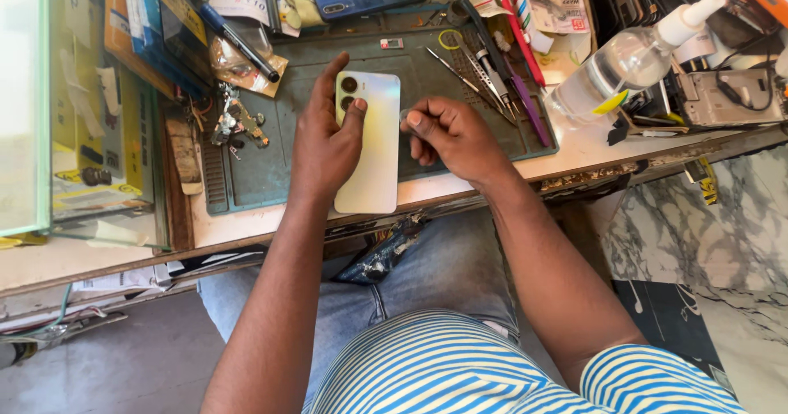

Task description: The person uses a red utility knife to pry and remove a protective film from the back of a smartphone. They then use a spray bottle to apply liquid to the device and a small metal tool to scrape or clean the camera lens area.

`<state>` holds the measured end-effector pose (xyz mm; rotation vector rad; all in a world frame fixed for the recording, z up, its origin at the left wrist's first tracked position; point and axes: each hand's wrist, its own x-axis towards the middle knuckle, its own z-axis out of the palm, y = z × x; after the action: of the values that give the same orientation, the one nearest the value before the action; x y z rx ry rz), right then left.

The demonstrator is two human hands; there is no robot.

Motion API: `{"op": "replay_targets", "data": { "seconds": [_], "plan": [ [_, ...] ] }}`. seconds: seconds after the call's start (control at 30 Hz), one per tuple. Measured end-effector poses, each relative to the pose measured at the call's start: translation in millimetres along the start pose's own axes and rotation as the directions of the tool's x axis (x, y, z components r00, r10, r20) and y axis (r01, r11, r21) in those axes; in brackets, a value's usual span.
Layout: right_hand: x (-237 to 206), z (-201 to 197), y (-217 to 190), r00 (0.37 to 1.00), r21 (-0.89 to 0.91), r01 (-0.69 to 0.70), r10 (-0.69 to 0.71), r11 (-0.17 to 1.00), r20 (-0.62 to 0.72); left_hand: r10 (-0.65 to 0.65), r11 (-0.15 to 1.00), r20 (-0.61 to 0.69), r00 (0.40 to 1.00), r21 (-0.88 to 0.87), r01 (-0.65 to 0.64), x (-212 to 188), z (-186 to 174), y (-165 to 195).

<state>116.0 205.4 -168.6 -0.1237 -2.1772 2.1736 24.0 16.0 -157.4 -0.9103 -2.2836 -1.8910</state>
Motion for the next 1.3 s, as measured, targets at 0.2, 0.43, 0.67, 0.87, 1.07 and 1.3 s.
{"op": "replay_targets", "data": {
  "seconds": [0.2, 0.43, 0.67, 0.87, 1.07, 1.3],
  "plan": [
    [-0.4, 7.4, -7.2, 0.997, -0.005, 0.029, -0.029, 1.0, -0.068, -0.073, 0.997, 0.026, 0.997, -0.025, 0.074, -1.2, -1.8, 1.4],
    [2.2, 14.9, -8.8, 0.995, -0.012, 0.027, -0.028, 1.0, -0.094, -0.039, 0.998, 0.012, 0.999, 0.042, 0.038, -2.1, -4.4, 1.2],
    [0.7, 23.4, -7.0, 0.982, -0.149, 0.031, -0.058, 0.988, -0.18, -0.076, 0.995, -0.01, 0.997, 0.057, 0.076, -4.4, -2.3, 6.1],
    [0.6, 15.4, -8.0, 0.999, -0.217, -0.013, 0.003, 0.976, -0.049, -0.169, 0.985, -0.009, 0.986, 0.041, 0.169, -3.0, -1.5, 7.2],
    [1.4, 4.0, -7.1, 0.995, -0.294, -0.001, 0.032, 0.956, 0.099, -0.117, 0.993, -0.058, 0.991, -0.012, 0.116, -1.0, 3.3, 3.1],
    [7.1, 7.7, -9.1, 0.985, -0.324, -0.03, 0.083, 0.945, 0.15, -0.208, 0.975, -0.104, 0.973, 0.053, 0.214, 4.2, -1.9, 13.9]
  ]
}}
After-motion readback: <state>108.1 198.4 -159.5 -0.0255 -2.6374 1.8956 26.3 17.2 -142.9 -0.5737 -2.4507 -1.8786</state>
